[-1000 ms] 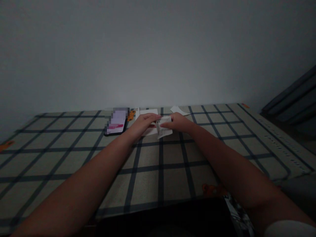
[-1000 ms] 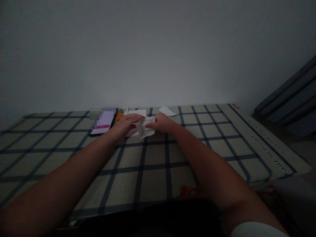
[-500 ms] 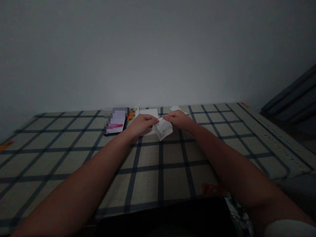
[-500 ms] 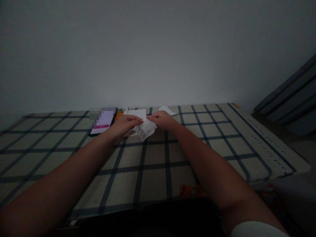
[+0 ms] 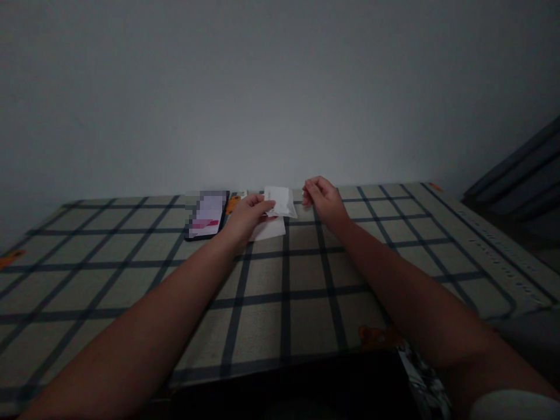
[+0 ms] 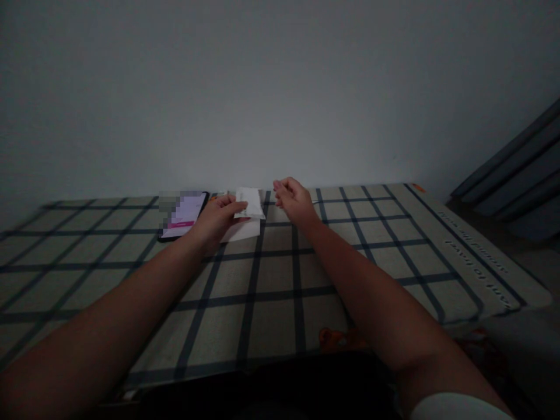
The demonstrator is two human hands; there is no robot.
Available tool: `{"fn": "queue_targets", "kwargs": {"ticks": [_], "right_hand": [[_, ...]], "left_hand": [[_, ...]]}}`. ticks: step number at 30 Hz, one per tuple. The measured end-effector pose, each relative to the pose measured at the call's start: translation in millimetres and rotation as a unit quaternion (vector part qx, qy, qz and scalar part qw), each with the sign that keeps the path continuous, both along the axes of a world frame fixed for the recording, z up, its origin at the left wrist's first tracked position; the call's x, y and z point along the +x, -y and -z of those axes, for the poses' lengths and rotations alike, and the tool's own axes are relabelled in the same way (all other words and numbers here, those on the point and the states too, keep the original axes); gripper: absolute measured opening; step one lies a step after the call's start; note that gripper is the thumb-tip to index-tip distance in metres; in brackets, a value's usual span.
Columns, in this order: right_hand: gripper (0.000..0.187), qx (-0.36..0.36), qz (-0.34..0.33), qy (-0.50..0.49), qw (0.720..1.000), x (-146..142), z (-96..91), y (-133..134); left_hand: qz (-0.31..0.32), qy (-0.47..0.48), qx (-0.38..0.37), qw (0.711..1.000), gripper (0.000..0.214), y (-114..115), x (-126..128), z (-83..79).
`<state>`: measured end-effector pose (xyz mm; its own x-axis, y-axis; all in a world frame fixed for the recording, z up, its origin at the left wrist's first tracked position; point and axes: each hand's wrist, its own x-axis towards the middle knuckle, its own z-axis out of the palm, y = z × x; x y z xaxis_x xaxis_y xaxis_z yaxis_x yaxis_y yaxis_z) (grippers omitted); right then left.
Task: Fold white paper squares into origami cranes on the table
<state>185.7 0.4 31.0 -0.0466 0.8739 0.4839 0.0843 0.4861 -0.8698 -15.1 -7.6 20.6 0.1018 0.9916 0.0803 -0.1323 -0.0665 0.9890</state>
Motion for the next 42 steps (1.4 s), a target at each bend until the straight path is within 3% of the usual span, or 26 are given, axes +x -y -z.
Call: {"fn": "queue_targets", "kwargs": {"ticks": [6, 11, 16, 21, 28, 35, 42], "right_hand": [[0.033, 0.066, -0.029, 0.107, 0.992, -4, -4.2, 12], [0.026, 0.114, 0.0, 0.175, 0.978, -1, -2.4, 9], [0.029, 0.11, -0.002, 0.216, 0.97, 1, -3.5, 6], [0.03, 0.094, -0.006, 0.233, 0.968, -1, -3.2, 7], [0.026, 0.079, -0.054, 0.238, 0.966, -2, -4.2, 9], [0.025, 0.024, -0.052, 0.214, 0.975, 0, -5.0, 7], [0.017, 0.12, -0.032, 0.218, 0.968, 0, -4.9, 5]], "left_hand": [[-0.06, -0.046, 0.051, 0.996, 0.03, -1, 1, 1.2], [-0.015, -0.108, 0.114, 0.987, 0.039, -4, -1, 4.3], [0.026, -0.253, 0.209, 0.944, 0.031, 2, -2, 0.8], [0.026, -0.286, 0.214, 0.934, 0.035, 8, 0, -3.9], [-0.012, -0.271, 0.201, 0.941, 0.034, 4, -3, 0.1], [0.029, -0.267, 0.182, 0.946, 0.032, 8, 0, -5.6], [0.031, -0.233, 0.161, 0.959, 0.03, 4, -2, 1.2]]}}
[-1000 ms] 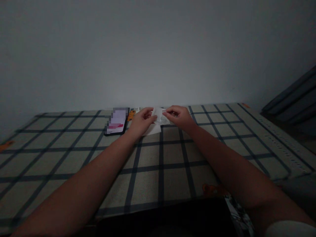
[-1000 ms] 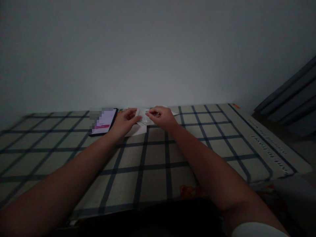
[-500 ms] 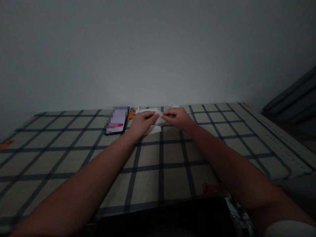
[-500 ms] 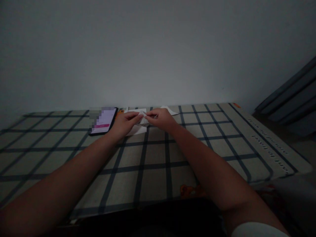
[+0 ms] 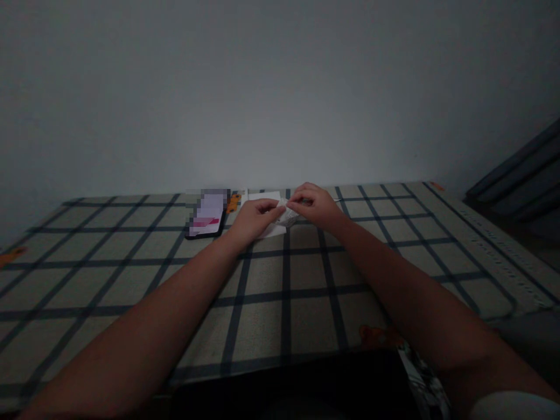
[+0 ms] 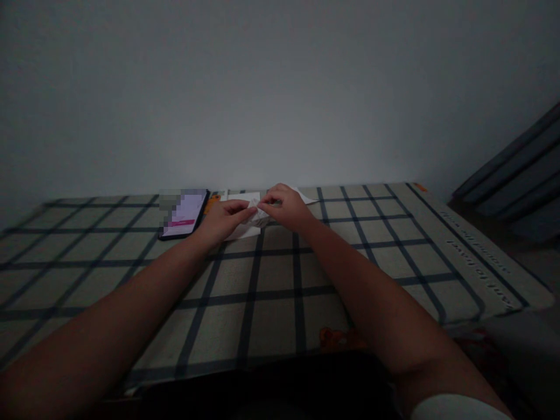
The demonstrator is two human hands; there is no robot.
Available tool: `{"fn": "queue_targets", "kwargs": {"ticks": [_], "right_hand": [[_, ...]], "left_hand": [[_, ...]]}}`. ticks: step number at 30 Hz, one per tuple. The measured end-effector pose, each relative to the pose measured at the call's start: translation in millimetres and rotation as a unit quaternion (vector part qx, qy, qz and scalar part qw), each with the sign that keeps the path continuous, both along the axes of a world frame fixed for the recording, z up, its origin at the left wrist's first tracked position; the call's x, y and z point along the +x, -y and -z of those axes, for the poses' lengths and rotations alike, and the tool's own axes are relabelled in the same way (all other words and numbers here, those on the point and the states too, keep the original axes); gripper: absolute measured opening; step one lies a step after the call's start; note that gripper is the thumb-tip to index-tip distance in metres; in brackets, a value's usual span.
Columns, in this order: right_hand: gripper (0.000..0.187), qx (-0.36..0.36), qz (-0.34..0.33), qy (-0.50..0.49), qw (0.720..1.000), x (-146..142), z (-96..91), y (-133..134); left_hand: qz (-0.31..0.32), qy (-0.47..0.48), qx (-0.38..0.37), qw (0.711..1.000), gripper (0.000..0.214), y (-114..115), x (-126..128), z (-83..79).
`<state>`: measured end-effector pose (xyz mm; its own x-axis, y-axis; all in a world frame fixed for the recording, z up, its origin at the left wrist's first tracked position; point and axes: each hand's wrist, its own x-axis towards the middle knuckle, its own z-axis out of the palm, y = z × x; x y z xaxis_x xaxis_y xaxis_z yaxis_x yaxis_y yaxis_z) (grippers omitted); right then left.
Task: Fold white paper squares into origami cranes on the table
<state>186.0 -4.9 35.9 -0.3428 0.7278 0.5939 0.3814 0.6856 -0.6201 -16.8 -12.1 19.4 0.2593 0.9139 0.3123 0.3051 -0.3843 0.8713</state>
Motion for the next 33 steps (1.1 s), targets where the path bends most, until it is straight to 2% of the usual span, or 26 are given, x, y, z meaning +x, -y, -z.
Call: {"fn": "queue_targets", "kwargs": {"ticks": [7, 13, 21, 25, 29, 33], "right_hand": [[0.019, -0.112, -0.013, -0.042, 0.993, -2, 2.6, -2], [0.023, -0.156, -0.041, -0.072, 0.984, -3, 4.2, -4], [0.019, -0.15, -0.04, -0.046, 0.987, 0, 1.1, -2], [0.018, -0.121, -0.041, -0.021, 0.992, 1, -0.4, -1], [0.017, -0.085, -0.059, 0.018, 0.995, 4, -0.9, -2], [0.016, -0.08, -0.07, 0.022, 0.994, 4, -0.6, -3]], "left_hand": [[-0.005, 0.035, -0.021, 0.999, 0.035, 2, 1, -1.3], [0.003, 0.014, -0.036, 0.999, 0.038, 4, 0, -3.8], [0.022, -0.004, -0.05, 0.999, 0.041, 1, -1, -4.4], [0.039, -0.02, -0.047, 0.998, 0.04, 5, 0, -9.1], [0.033, -0.041, -0.031, 0.998, 0.036, 8, 1, -12.0], [0.025, -0.048, -0.032, 0.998, 0.035, 8, 0, -9.1]]}}
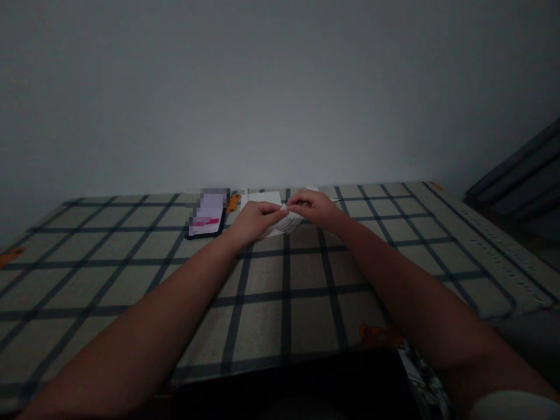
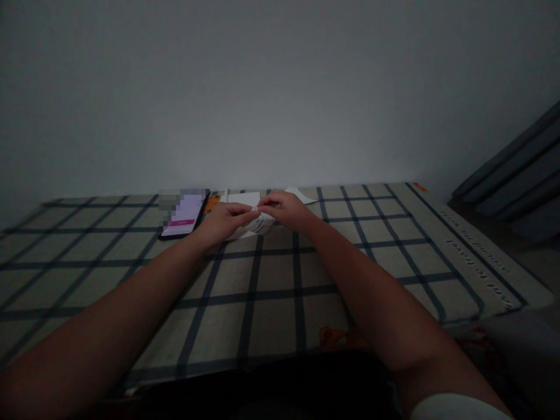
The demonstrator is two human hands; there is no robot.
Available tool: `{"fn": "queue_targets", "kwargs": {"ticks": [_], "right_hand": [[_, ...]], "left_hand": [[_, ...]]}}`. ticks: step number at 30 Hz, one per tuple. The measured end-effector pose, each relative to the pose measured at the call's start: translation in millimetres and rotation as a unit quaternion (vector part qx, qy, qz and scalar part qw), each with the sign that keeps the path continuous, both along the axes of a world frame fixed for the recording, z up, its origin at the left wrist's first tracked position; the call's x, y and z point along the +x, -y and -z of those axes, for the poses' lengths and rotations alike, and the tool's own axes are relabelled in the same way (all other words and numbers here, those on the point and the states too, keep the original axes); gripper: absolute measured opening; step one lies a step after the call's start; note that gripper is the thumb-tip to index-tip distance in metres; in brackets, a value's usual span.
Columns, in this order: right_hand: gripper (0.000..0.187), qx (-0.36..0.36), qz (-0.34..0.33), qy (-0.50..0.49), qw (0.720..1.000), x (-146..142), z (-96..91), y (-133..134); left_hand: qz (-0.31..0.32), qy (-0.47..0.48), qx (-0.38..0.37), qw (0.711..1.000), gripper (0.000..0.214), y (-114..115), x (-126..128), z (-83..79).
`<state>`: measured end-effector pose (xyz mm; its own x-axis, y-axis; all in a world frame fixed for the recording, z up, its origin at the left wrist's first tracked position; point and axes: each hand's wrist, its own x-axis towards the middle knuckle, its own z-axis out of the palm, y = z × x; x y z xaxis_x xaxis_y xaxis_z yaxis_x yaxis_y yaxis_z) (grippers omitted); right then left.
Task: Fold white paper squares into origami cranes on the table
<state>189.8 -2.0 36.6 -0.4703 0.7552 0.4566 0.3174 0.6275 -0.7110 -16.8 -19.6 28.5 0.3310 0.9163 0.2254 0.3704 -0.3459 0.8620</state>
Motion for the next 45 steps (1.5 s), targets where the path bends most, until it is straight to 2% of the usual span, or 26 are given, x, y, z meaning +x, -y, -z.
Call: {"fn": "queue_targets", "kwargs": {"ticks": [3, 7, 11, 16, 20, 28, 32, 34, 36, 40, 45], "right_hand": [[0.017, -0.015, 0.011, -0.021, 1.0, -1, 2.8, -2], [0.028, -0.071, 0.014, -0.06, 0.996, 1, 8.0, -6], [0.032, -0.099, 0.0, 0.004, 0.995, 6, 8.5, -7], [0.028, -0.07, 0.005, 0.079, 0.994, 10, 3.6, -4], [0.03, -0.034, -0.018, 0.117, 0.992, 10, -0.6, -1], [0.03, -0.01, -0.026, 0.143, 0.989, 10, 1.4, -2], [0.027, -0.063, 0.015, 0.048, 0.997, 5, 3.8, -4], [0.029, -0.108, 0.04, -0.037, 0.993, 3, 3.7, -4], [0.032, -0.151, 0.032, -0.086, 0.984, 0, 3.8, -3], [0.026, -0.22, -0.032, -0.063, 0.973, -5, 6.8, 1], [0.022, -0.215, -0.032, -0.05, 0.975, -7, 8.0, 3]], "left_hand": [[-0.013, -0.005, -0.001, 1.0, 0.034, -3, -1, 3.7], [-0.058, 0.035, 0.005, 0.998, 0.036, -7, -2, 8.1], [-0.082, 0.04, 0.016, 0.996, 0.036, -10, -3, 9.7], [-0.053, -0.002, 0.029, 0.998, 0.032, -9, -3, 6.2], [-0.025, -0.04, 0.012, 0.999, 0.034, -6, -3, 2.3], [-0.008, -0.08, 0.008, 0.997, 0.031, -5, -6, -0.9], [-0.044, -0.01, -0.008, 0.999, 0.025, -9, -7, 1.5], [-0.086, 0.066, -0.01, 0.994, 0.024, -11, -5, 2.6], [-0.12, 0.158, -0.017, 0.98, 0.026, -13, -3, 4.4], [-0.12, 0.275, -0.03, 0.953, 0.032, -15, 0, 11.0], [-0.125, 0.281, -0.053, 0.95, 0.034, -14, 3, 13.5]]}}
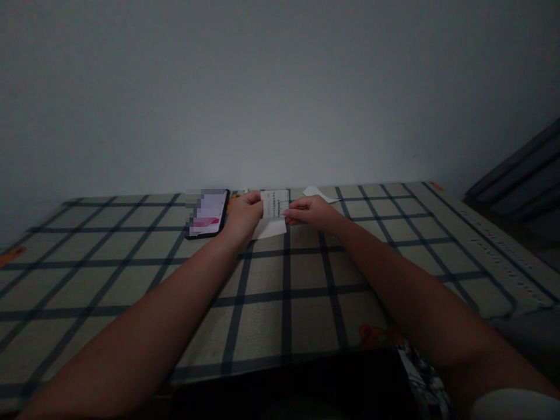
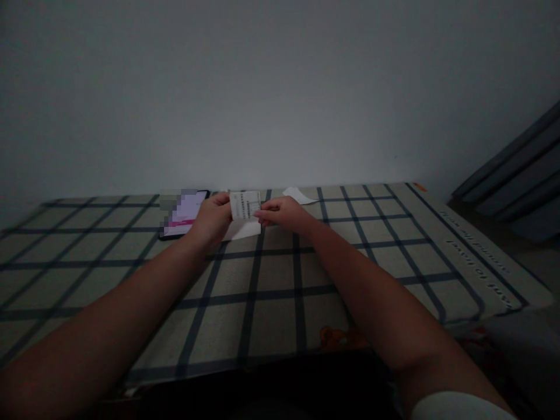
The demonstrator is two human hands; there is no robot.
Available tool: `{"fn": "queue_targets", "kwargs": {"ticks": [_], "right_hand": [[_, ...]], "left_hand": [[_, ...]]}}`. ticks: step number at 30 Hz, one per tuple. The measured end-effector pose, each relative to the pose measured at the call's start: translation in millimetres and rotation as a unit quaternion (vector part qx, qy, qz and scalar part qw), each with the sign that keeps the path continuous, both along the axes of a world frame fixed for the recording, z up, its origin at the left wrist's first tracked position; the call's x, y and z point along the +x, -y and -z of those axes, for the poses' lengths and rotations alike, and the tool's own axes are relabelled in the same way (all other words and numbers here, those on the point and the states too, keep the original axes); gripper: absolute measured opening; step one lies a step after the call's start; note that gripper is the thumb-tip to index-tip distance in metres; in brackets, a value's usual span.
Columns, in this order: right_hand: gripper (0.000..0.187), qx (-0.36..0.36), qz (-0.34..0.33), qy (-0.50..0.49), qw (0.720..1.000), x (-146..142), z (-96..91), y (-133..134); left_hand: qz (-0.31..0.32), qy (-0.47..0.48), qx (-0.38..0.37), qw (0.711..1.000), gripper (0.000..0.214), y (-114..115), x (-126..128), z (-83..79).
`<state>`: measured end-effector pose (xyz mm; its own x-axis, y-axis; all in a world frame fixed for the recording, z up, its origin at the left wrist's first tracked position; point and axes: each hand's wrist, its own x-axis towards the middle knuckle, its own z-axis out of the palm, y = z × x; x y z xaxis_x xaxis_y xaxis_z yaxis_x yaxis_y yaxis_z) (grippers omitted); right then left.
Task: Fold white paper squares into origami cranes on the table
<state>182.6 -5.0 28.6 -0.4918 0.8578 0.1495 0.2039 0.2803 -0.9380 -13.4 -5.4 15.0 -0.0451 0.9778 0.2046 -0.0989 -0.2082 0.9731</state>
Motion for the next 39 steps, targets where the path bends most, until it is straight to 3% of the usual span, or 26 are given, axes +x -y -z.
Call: {"fn": "queue_targets", "kwargs": {"ticks": [6, 9, 13, 16, 23, 29, 33, 39], "right_hand": [[0.02, -0.002, 0.031, 0.004, 1.0, 7, -2.0, -5], [0.018, -0.006, 0.052, 0.012, 0.999, 7, -2.2, -5], [0.019, -0.009, 0.061, 0.001, 0.998, 6, -1.5, -6], [0.022, -0.009, 0.041, -0.012, 0.999, 6, -0.3, -6], [0.019, -0.039, 0.079, -0.051, 0.995, 6, -1.0, -9], [0.017, 0.032, 0.073, -0.001, 0.997, 7, 2.2, -11], [0.021, 0.046, 0.071, 0.01, 0.996, 6, 6.1, -12], [0.03, 0.037, 0.038, 0.025, 0.998, 5, 2.9, -9]], "left_hand": [[0.074, 0.057, -0.034, 0.995, 0.045, 5, 3, -9.0], [0.087, 0.034, -0.03, 0.995, 0.054, 7, 3, -10.7], [0.068, -0.039, 0.005, 0.997, 0.04, 8, 3, -10.5], [0.063, -0.004, 0.003, 0.998, 0.033, 6, 3, -10.0], [0.095, 0.041, -0.056, 0.993, 0.033, 5, 3, -10.9], [0.164, 0.011, -0.121, 0.979, 0.031, 6, 2, -8.8], [0.143, -0.03, -0.14, 0.979, 0.033, 7, 1, -3.2], [0.076, -0.129, -0.096, 0.984, 0.037, 12, 4, -2.4]]}}
